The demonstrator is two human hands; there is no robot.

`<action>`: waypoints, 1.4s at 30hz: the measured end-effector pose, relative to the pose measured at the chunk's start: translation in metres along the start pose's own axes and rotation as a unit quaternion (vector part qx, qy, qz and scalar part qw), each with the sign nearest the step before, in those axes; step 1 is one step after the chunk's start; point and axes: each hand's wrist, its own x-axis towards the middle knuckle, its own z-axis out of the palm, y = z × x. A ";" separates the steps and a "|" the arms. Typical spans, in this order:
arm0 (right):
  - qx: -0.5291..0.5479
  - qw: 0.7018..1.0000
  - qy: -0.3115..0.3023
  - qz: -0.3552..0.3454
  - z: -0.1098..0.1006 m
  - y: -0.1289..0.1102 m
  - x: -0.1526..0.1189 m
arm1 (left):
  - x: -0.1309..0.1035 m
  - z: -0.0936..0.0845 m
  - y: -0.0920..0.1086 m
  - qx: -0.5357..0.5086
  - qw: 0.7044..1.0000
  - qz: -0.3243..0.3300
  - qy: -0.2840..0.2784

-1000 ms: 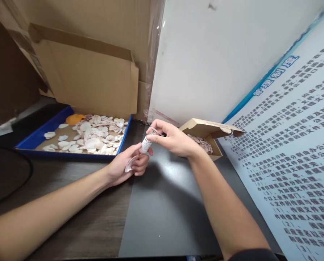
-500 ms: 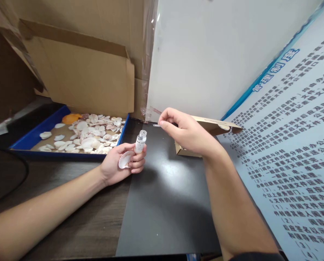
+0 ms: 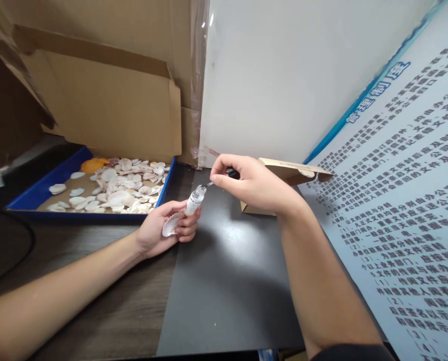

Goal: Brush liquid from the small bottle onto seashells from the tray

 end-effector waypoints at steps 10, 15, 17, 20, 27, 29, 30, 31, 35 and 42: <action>0.003 0.999 -0.033 0.043 0.004 -0.004 0.001 | 0.000 0.000 -0.003 0.028 0.999 0.001 -0.019; 0.006 0.999 -0.039 0.038 0.005 -0.003 0.001 | 0.001 -0.002 -0.004 0.045 0.999 0.004 -0.004; 0.002 0.999 -0.043 0.026 0.005 -0.004 0.002 | 0.002 -0.002 -0.005 0.054 0.998 0.009 0.009; -0.003 0.999 -0.047 0.020 0.006 -0.005 0.003 | 0.002 -0.003 -0.006 0.061 0.998 0.022 0.019; -0.011 0.998 -0.058 0.013 0.009 -0.006 0.001 | 0.001 -0.003 -0.008 0.071 0.996 0.045 0.005; -0.014 0.998 -0.066 0.016 0.009 -0.008 -0.001 | 0.001 -0.002 -0.008 0.071 0.997 0.040 0.005; -0.019 0.997 -0.067 0.018 0.009 -0.009 -0.002 | 0.001 -0.001 -0.008 0.071 0.997 0.036 0.007; -0.024 0.997 -0.065 0.017 0.009 -0.010 -0.002 | 0.000 -0.001 -0.007 0.070 0.997 0.033 0.007; -0.048 0.998 -0.040 -0.011 0.013 -0.012 -0.001 | -0.001 0.001 -0.006 0.061 0.998 0.030 0.000; -0.024 0.999 -0.030 0.006 0.020 -0.004 0.006 | -0.002 0.002 -0.004 0.052 0.998 0.029 -0.010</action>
